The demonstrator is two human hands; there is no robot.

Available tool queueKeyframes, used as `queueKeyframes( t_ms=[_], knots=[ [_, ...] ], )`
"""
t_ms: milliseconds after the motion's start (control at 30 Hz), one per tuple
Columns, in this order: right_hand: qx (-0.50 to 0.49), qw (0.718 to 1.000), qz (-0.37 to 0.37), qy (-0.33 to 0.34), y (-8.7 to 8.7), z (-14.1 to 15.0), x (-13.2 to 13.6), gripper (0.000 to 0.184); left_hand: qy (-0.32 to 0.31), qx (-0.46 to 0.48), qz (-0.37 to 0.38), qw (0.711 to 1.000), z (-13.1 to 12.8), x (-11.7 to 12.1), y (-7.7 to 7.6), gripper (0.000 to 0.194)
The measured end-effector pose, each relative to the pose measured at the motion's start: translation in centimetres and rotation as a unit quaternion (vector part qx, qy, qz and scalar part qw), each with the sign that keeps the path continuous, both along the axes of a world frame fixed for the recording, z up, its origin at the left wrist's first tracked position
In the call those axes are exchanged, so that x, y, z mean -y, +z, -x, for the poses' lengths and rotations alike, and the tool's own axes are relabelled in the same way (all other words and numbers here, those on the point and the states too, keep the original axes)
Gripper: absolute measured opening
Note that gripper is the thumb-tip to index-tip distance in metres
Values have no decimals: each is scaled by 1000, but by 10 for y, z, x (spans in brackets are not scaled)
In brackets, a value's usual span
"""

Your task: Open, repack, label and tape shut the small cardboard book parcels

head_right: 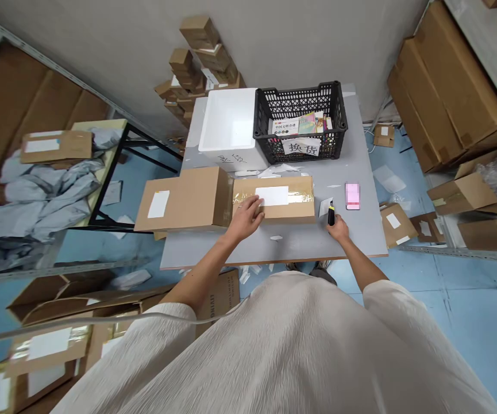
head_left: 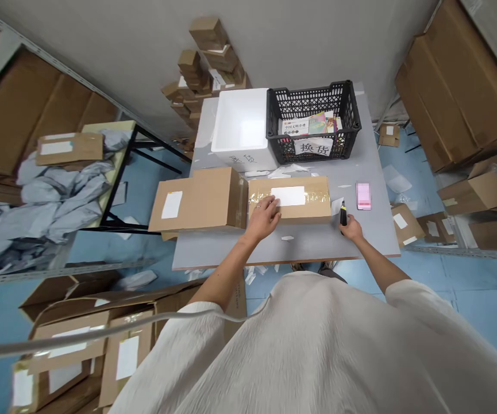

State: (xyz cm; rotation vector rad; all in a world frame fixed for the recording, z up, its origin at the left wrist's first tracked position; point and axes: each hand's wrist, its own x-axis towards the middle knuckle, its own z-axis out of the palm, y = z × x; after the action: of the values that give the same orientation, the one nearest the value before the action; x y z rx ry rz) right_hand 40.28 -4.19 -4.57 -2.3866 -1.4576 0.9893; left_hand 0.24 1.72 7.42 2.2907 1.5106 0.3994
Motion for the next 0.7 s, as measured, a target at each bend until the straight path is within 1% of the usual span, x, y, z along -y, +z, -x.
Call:
queueKeyframes(
  t_ms=[100, 200, 233, 300, 400, 467, 533, 633, 700],
  knots=[
    [-82, 993, -30, -85, 24, -14, 6, 44, -13, 22, -1, 1000, 4, -1, 2, 50],
    [-170, 965, -114, -166, 57, -31, 4, 29, -27, 37, -8, 999, 8, -1, 5, 45],
    [-185, 956, -143, -177, 70, -35, 1, 26, -34, 40, -11, 999, 9, -2, 5, 44],
    [-195, 945, -197, -171, 96, -39, -6, 25, -50, 45, -20, 998, 12, -3, 5, 41],
    [-195, 942, -248, -113, 136, -29, -19, 37, -67, 57, -41, 995, 18, -5, 2, 38],
    [-197, 941, -267, -65, 159, -10, -28, 48, -66, 66, -52, 994, 23, -5, 1, 37],
    [-194, 945, -264, -3, 177, 15, -37, 56, -52, 73, -58, 994, 27, -4, -1, 37],
    [-154, 951, -241, 113, 195, 58, -51, 51, -29, 78, -61, 995, 31, 2, -1, 35],
    [-114, 946, -238, 189, 203, 85, -61, 42, -19, 84, -63, 994, 32, 7, -2, 35]
  ],
)
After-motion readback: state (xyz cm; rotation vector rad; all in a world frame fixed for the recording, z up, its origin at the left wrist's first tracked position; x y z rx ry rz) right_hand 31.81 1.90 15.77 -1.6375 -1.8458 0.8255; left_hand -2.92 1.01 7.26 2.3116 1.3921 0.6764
